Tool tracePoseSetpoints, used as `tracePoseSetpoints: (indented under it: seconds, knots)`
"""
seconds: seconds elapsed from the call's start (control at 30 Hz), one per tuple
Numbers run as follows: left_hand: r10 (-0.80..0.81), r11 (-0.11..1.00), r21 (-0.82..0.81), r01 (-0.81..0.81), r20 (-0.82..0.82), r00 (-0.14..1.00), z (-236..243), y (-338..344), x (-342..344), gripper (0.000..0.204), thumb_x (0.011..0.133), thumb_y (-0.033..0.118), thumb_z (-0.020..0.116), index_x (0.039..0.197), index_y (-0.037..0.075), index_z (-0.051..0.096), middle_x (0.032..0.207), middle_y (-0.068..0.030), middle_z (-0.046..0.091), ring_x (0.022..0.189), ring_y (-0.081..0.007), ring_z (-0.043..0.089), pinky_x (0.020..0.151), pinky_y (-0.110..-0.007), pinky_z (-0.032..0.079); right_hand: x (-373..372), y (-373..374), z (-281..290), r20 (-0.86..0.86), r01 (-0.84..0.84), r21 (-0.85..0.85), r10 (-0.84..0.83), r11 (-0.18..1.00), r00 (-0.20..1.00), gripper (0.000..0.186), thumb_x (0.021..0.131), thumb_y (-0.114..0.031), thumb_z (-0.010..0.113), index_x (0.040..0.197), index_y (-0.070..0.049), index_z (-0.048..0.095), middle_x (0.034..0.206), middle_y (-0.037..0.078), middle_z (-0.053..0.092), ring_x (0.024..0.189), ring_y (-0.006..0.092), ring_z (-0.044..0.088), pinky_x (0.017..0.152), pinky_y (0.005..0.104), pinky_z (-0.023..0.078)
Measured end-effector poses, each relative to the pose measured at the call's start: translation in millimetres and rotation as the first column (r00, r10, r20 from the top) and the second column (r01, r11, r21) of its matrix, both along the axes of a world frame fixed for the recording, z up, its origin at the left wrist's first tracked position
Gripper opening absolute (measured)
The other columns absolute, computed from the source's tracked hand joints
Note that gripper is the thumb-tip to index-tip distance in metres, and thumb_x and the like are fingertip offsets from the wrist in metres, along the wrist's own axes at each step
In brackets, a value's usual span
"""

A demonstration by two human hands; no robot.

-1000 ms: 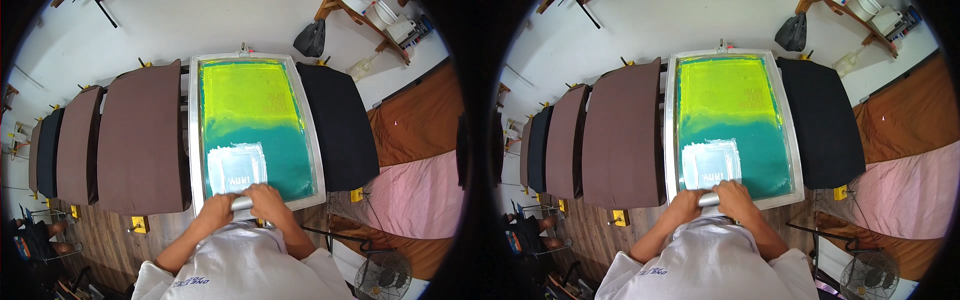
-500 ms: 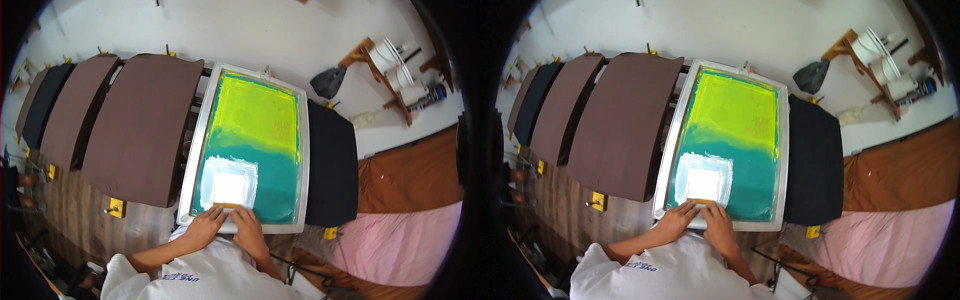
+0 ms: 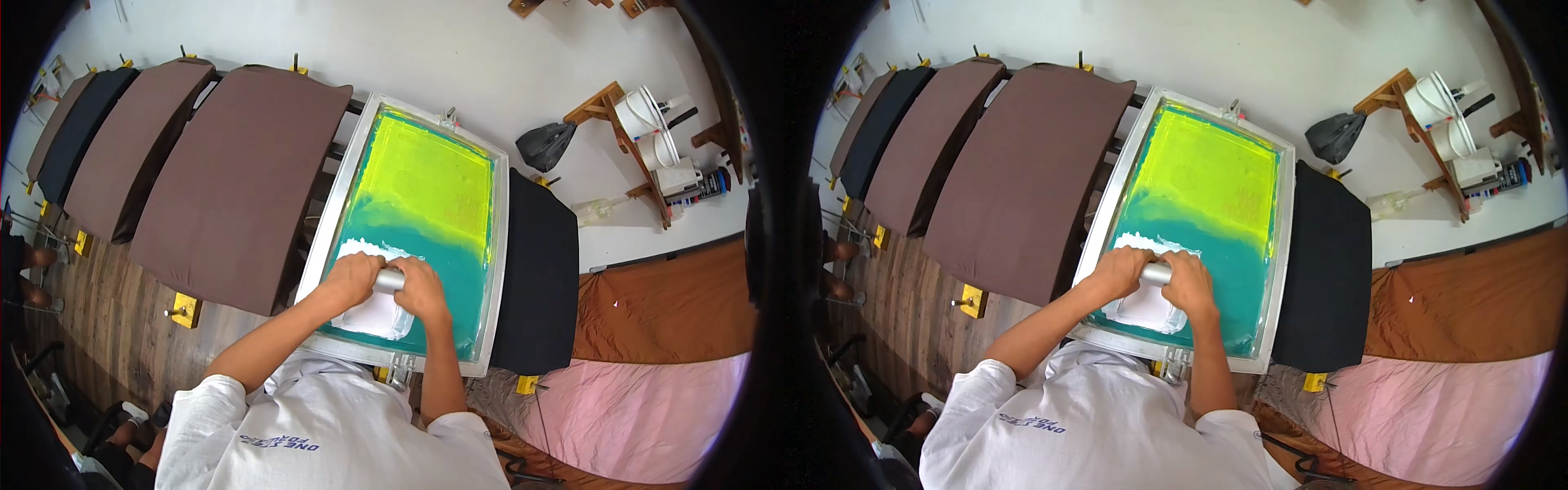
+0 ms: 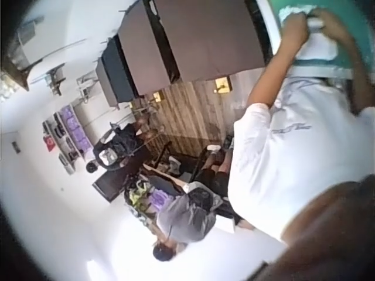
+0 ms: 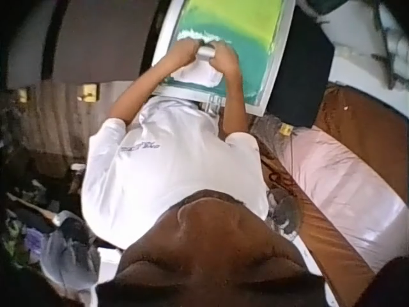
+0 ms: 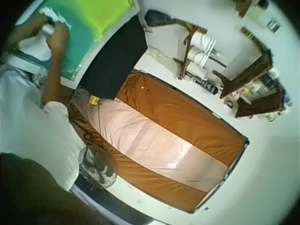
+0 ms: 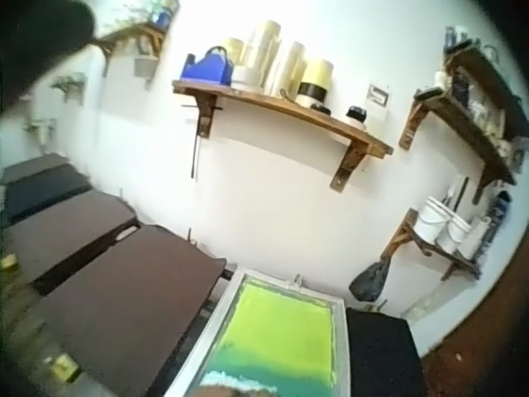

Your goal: Applying white ink to a screen-printing frame using a squeegee to print a design.

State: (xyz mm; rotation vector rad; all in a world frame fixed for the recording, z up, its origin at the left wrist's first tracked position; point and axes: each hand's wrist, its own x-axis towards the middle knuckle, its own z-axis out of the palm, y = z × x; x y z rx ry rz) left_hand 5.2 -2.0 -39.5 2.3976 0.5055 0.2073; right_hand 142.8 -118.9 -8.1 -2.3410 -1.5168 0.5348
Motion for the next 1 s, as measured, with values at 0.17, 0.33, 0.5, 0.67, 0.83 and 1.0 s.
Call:
tracePoseSetpoints:
  seconds: [0.17, 0.33, 0.5, 0.67, 0.83, 1.0]
  knots:
    - [-0.023, 0.999, -0.03, 0.027, 0.114, 0.993, 5, -33, -36, 0.035, 0.077, -0.004, 0.06, 0.112, 0.0, 0.065, 0.102, -0.0196, 0.067, 0.081, -0.0373, 0.069, 0.072, -0.044, 0.057, -45, -41, 4, -0.023, 0.068, 0.077, -0.067, 0.995, 0.998, 0.053, 0.061, 0.003, 0.067, 0.113, -0.008, 0.064, 0.11, 0.013, 0.062, 0.104, 0.0366, 0.058, 0.091, 0.0449, 0.05]
    - [-0.071, 0.995, -0.074, 0.07, -0.015, 0.997, 25, -63, -74, 0.037, 0.076, -0.001, 0.064, 0.112, 0.0, 0.066, 0.107, -0.021, 0.066, 0.083, -0.0368, 0.07, 0.073, -0.044, 0.058, -81, -69, 22, -0.104, 0.106, -0.028, -0.108, 0.994, 0.989, 0.051, 0.062, 0.001, 0.064, 0.111, -0.011, 0.068, 0.109, 0.01, 0.065, 0.105, 0.0342, 0.059, 0.091, 0.0436, 0.05]
    - [-0.212, 0.968, -0.185, 0.167, -0.263, 0.941, 50, -40, -55, 0.043, 0.07, 0.001, 0.065, 0.111, 0.009, 0.071, 0.085, -0.0204, 0.072, 0.081, -0.0389, 0.07, 0.078, -0.047, 0.057, -60, -62, 31, -0.132, 0.023, -0.103, -0.037, 0.994, 0.991, 0.042, 0.065, -0.003, 0.064, 0.106, -0.011, 0.072, 0.103, 0.012, 0.07, 0.096, 0.0369, 0.065, 0.085, 0.0452, 0.052]
    - [-0.074, 0.995, -0.064, 0.071, -0.051, 0.996, 38, -12, -18, 0.042, 0.07, -0.003, 0.063, 0.109, 0.01, 0.072, 0.087, -0.0185, 0.072, 0.082, -0.0381, 0.07, 0.078, -0.047, 0.056, -29, -27, 28, 0.014, 0.057, 0.017, -0.057, 0.998, 0.998, 0.039, 0.07, 0.001, 0.062, 0.107, -0.01, 0.068, 0.105, 0.012, 0.066, 0.102, 0.0355, 0.061, 0.086, 0.0457, 0.051]
    - [-0.072, 0.995, -0.061, 0.074, 0.034, 0.997, 14, -32, -35, 0.055, 0.068, -0.01, 0.059, 0.122, 0.001, 0.062, 0.133, -0.0233, 0.057, 0.112, -0.0402, 0.062, 0.093, -0.044, 0.052, -41, -41, 7, -0.039, 0.05, 0.077, -0.047, 0.996, 0.998, 0.052, 0.062, 0.009, 0.065, 0.111, -0.007, 0.061, 0.115, 0.013, 0.059, 0.107, 0.0381, 0.055, 0.091, 0.0451, 0.048]
    - [-0.146, 0.984, 0.094, 0.15, -0.047, 0.988, 14, -78, -93, 0.066, 0.071, -0.004, 0.065, 0.135, 0.002, 0.054, 0.142, -0.0235, 0.052, 0.13, -0.0383, 0.052, 0.107, -0.048, 0.043, -100, -87, 17, -0.06, 0.043, 0.026, -0.041, 0.999, 0.997, 0.061, 0.059, 0.008, 0.066, 0.118, -0.005, 0.059, 0.127, 0.015, 0.055, 0.117, 0.0359, 0.052, 0.095, 0.0464, 0.045]
